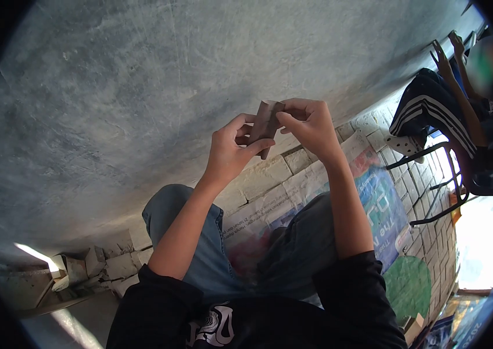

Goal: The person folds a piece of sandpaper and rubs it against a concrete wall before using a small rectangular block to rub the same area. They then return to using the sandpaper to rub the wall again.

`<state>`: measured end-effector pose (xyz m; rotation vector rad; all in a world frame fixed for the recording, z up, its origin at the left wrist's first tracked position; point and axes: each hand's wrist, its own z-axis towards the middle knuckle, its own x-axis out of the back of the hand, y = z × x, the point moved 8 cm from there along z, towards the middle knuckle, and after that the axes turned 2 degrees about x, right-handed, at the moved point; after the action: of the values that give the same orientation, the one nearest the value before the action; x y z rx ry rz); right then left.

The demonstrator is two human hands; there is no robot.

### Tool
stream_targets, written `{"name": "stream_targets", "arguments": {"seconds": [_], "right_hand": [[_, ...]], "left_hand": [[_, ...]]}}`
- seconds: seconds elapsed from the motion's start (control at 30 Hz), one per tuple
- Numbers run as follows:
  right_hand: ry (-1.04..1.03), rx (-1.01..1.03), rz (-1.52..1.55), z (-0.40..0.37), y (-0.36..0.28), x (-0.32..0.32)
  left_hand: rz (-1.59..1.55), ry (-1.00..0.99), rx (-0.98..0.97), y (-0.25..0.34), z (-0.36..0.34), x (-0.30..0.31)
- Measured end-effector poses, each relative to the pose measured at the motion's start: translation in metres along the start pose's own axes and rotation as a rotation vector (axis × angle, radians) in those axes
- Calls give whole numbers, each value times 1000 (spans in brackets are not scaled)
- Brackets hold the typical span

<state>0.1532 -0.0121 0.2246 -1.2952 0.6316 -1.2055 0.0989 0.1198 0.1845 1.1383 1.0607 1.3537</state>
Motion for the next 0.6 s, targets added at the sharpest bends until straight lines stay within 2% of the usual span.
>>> {"name": "stream_targets", "arguments": {"seconds": [0.23,0.4,0.6], "right_hand": [[-61,41,-15,3,6,-5],[-130,-25,1,1,4,-11],[-178,10,84,0,3,-16]], "left_hand": [[-180,16,77,-18,2,-1],[-64,16,8,-8,2,0],[82,-4,24,-3,1,1]]}}
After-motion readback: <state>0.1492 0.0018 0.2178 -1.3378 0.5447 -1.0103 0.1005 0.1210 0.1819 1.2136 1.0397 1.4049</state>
